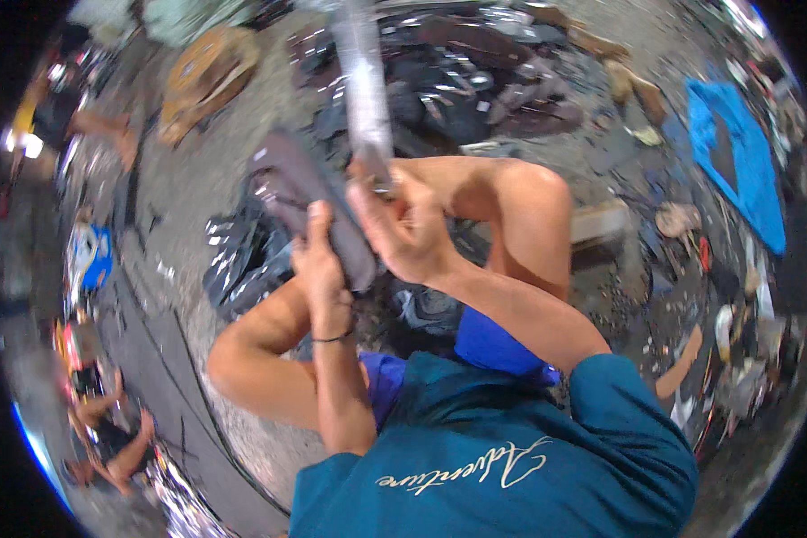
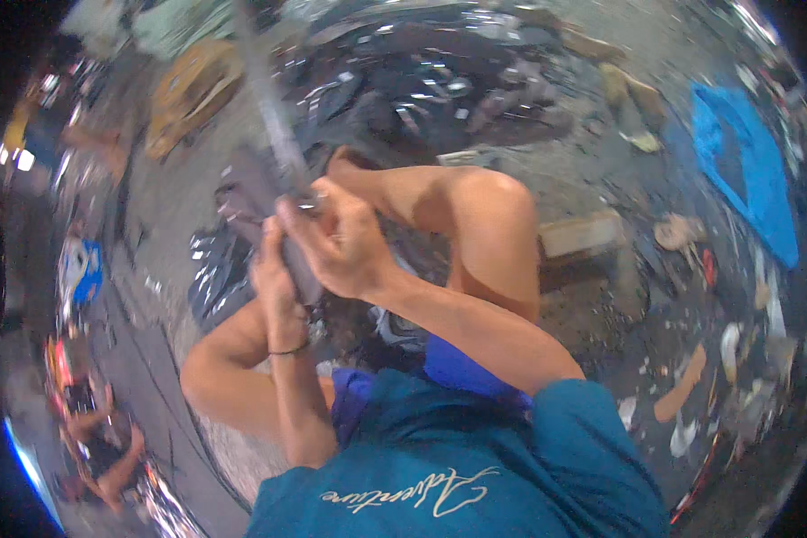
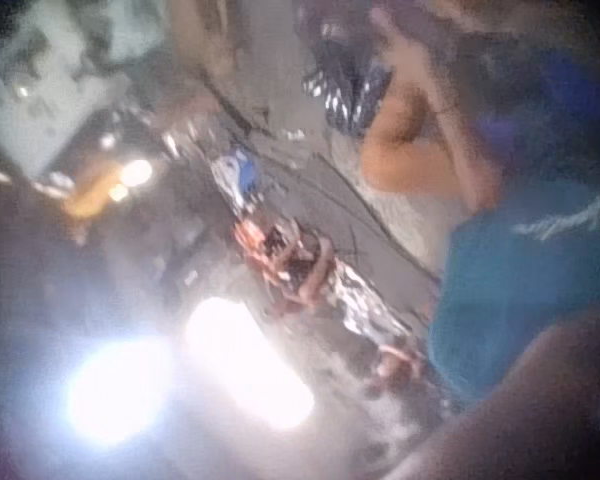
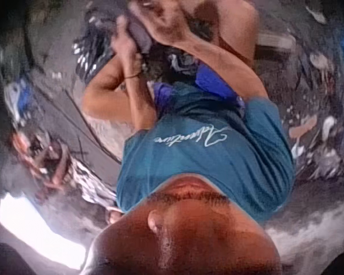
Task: The person sits on the floor and uses a curved knife to cut strips from the soles of flip-flops. They repeatedly pick up flip-flops, slice off rubber strips, and place the cut pieces into a pile on the floor.
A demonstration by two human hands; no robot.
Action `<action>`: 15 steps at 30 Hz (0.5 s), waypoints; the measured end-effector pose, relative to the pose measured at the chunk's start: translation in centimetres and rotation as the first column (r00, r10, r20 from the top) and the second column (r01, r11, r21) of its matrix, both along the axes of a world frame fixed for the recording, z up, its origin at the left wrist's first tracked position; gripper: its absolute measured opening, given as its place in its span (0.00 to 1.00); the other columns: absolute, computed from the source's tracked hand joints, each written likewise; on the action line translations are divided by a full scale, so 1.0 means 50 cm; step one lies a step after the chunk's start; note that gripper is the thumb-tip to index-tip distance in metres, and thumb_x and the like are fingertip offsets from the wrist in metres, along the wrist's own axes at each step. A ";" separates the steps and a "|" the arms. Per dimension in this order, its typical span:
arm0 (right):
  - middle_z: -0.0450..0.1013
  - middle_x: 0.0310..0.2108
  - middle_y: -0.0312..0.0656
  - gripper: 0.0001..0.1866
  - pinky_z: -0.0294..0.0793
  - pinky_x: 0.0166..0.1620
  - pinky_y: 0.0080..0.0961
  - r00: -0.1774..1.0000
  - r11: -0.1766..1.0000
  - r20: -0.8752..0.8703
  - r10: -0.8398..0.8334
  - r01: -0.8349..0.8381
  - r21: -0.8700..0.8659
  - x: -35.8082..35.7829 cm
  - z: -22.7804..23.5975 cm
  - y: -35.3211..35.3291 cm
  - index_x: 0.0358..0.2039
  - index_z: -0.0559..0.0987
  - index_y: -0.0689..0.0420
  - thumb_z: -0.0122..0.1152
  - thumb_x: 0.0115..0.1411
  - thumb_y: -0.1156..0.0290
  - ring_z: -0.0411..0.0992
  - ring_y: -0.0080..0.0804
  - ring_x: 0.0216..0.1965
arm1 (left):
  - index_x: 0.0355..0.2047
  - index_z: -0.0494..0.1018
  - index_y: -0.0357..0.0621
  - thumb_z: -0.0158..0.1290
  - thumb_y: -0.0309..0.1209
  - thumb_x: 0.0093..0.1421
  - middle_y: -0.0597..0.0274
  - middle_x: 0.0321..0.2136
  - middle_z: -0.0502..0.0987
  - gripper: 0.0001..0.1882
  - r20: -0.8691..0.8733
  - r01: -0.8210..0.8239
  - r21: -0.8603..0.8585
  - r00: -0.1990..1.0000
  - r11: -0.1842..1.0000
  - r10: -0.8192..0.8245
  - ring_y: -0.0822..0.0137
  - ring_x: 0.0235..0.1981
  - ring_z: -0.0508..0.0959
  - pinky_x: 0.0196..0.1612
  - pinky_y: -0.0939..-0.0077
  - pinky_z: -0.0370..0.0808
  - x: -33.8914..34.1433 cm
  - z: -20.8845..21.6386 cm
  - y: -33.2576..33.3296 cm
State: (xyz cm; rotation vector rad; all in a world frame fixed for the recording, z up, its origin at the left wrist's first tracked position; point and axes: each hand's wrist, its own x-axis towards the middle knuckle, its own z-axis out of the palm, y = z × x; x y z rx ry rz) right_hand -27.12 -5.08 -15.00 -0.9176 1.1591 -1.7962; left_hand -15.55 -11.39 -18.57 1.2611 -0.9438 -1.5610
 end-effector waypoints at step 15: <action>0.75 0.31 0.39 0.18 0.74 0.20 0.23 0.663 0.440 -0.095 -0.743 0.590 0.677 -0.359 -0.363 0.531 0.41 0.73 0.57 0.53 0.65 0.53 0.72 0.24 0.21 | 0.61 0.60 0.30 0.40 0.50 0.69 0.56 0.59 0.64 0.34 0.048 0.055 0.010 0.997 0.998 -0.055 0.62 0.57 0.65 0.61 0.69 0.61 0.121 -0.029 0.051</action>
